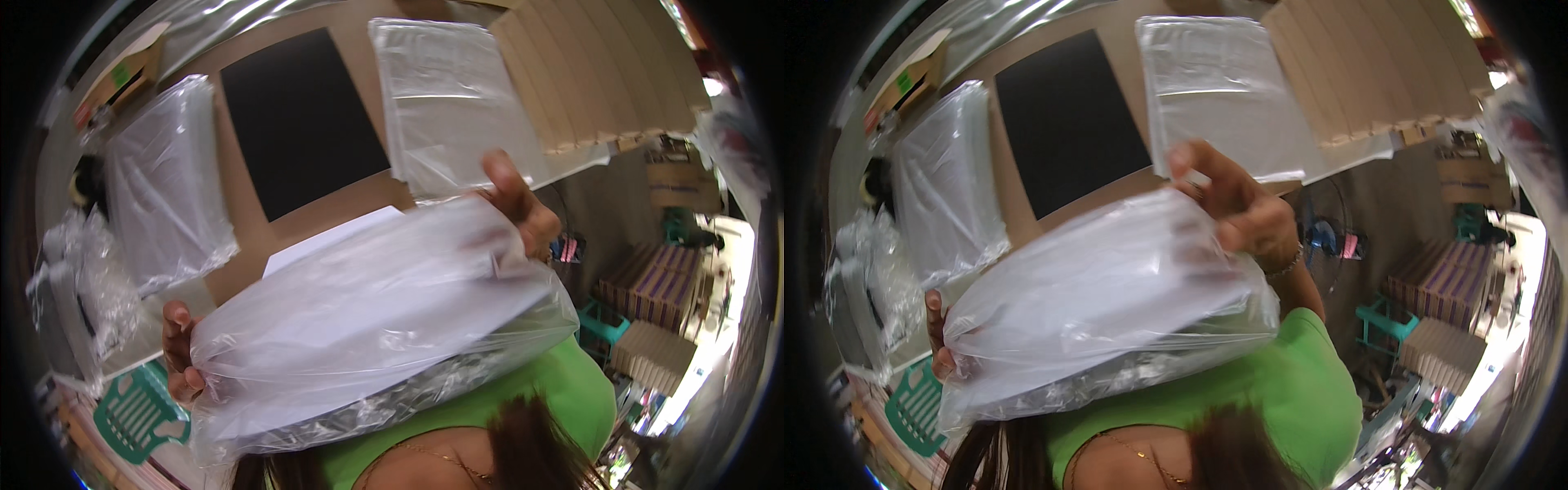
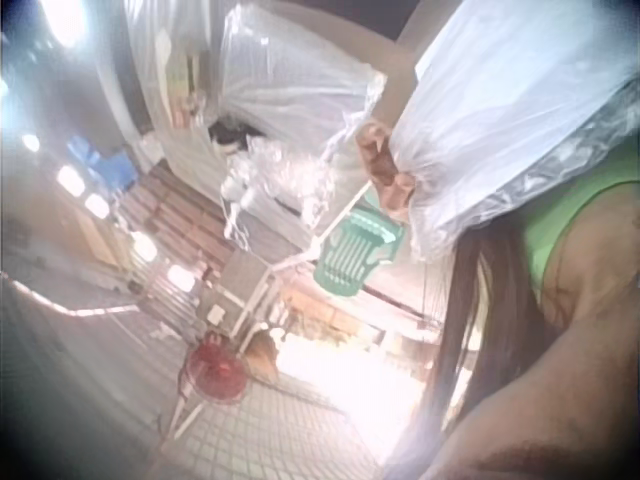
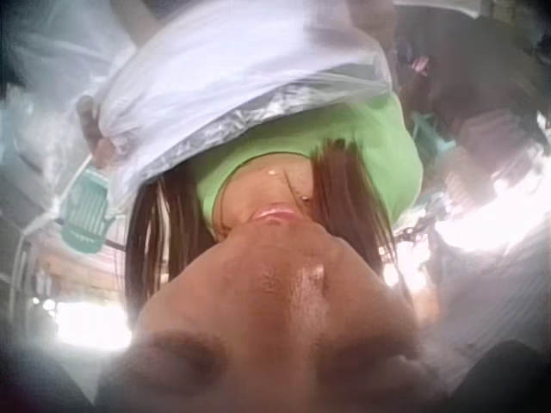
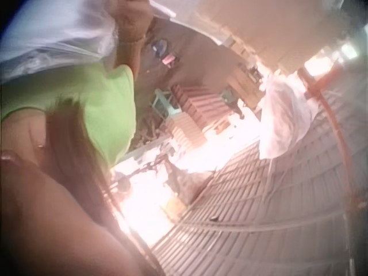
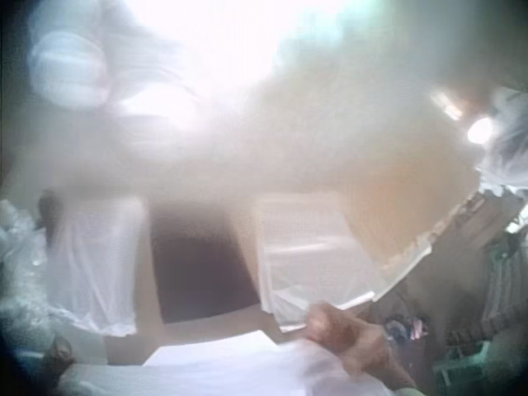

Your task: The person places black and white rectangular boards into individual plastic sleeves by hand. They slide each board into a sleeve, smooth the plastic, and place the sleeved board onto a stack on the table.

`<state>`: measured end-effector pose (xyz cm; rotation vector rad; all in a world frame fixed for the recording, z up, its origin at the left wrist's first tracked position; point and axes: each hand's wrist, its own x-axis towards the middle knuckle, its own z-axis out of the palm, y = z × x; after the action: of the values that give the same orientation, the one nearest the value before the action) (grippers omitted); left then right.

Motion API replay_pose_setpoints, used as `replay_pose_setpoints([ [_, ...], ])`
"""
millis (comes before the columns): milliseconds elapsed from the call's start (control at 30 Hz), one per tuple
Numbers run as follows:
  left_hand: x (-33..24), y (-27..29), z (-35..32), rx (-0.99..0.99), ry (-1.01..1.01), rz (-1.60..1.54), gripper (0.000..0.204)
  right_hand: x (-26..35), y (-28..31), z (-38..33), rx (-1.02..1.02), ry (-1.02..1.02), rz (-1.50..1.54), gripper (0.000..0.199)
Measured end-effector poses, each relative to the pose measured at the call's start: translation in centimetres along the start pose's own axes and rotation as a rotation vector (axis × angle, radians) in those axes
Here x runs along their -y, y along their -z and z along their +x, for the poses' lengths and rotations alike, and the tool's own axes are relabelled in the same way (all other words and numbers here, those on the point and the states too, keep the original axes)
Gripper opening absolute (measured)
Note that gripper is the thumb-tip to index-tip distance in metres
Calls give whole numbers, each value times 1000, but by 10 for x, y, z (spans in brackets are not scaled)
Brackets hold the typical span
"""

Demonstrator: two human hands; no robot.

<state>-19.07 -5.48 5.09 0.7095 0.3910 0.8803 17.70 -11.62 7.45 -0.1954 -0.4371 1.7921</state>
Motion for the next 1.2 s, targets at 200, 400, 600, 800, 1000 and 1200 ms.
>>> replay_pose_setpoints([
  [200, 4, -9, 13, -170, 222, 12, 68, -6, 34, 14, -274, -212, -77, 54],
  [400, 13, -17, 18, -203, 373, 71, 60, -5, 26, -2, -179, -228, -95, 45],
  [600, 20, -8, 25, -276, 509, 358, 53, -8, 44, -4, -297, -395, -302, 40],
  [800, 52, 42, 28, -302, 529, 494, 42, -26, 115, -9, -427, -393, -526, 41],
  [1000, 74, 74, 25, -306, 516, 477, 43, -35, 138, -15, -473, -402, -465, 42],
  [1200, 76, 68, 26, -262, 509, 363, 42, -43, 152, -16, -447, -377, -468, 41],
])
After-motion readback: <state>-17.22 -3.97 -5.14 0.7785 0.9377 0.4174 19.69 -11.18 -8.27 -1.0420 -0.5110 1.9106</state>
